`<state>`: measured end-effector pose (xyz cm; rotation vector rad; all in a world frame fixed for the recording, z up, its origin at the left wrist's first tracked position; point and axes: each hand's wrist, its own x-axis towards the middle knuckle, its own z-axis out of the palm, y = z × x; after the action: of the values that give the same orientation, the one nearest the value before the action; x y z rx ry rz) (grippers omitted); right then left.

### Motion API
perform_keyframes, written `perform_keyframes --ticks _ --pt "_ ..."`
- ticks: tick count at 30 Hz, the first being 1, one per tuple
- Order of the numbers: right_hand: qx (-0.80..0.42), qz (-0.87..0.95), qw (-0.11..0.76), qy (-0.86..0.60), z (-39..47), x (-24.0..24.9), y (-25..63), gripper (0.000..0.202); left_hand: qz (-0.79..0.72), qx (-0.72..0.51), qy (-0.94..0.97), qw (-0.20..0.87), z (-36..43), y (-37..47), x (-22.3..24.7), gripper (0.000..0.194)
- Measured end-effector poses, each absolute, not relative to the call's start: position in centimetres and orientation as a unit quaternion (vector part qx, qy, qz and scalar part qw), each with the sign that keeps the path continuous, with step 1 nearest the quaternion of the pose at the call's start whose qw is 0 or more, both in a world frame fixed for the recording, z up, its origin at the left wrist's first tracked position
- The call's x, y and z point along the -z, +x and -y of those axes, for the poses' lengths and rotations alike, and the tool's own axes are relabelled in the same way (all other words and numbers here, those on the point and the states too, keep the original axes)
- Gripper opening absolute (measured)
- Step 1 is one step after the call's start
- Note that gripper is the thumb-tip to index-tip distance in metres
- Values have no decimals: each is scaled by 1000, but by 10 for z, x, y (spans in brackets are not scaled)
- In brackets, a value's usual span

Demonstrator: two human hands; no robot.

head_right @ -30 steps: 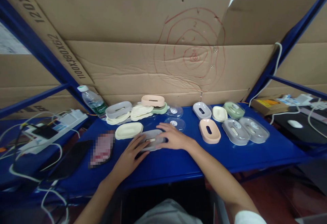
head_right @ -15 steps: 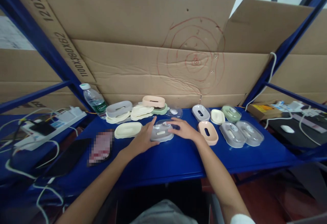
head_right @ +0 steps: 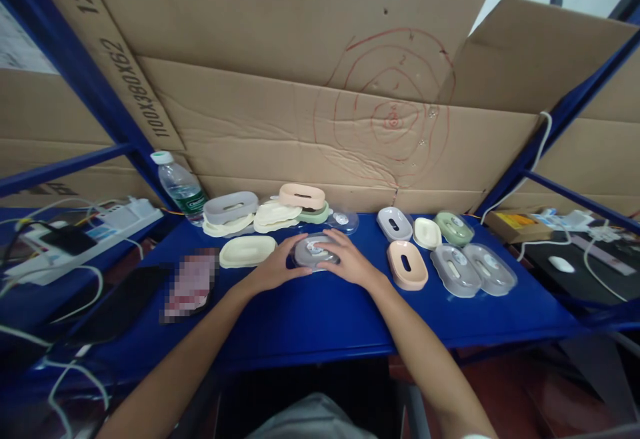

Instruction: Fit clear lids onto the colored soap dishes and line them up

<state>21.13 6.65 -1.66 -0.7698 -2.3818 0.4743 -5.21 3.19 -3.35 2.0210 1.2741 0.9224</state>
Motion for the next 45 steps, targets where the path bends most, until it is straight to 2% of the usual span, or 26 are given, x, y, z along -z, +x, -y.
perform_keyframes --ticks 4,10,15,21,28,31,35,41,45 --pt "-177 897 290 -284 -69 19 211 53 -468 -360 744 314 -35 -51 39 86" --pt "-193 880 311 -302 -76 13 227 51 -447 -387 760 271 -28 -39 36 89" --pt "-203 886 306 -282 -80 13 230 48 -434 -383 777 248 -28 -35 39 76" --pt "-192 900 289 -263 -71 11 219 41 -443 -388 773 236 -36 -47 41 82" --pt "-176 908 279 -259 -69 10 214 37 -444 -386 772 241 -40 -52 43 77" --pt "-177 900 277 -288 -70 11 216 51 -442 -386 772 244 -41 -52 44 77" --pt "-206 897 232 -316 -73 16 221 93 -429 -383 778 252 -43 -54 44 79" --pt "-220 889 239 -324 -77 18 224 92 -414 -394 782 248 -45 -55 44 86" --pt "-160 867 293 -371 -78 -1 242 86 -438 -408 776 199 -42 -55 38 76"
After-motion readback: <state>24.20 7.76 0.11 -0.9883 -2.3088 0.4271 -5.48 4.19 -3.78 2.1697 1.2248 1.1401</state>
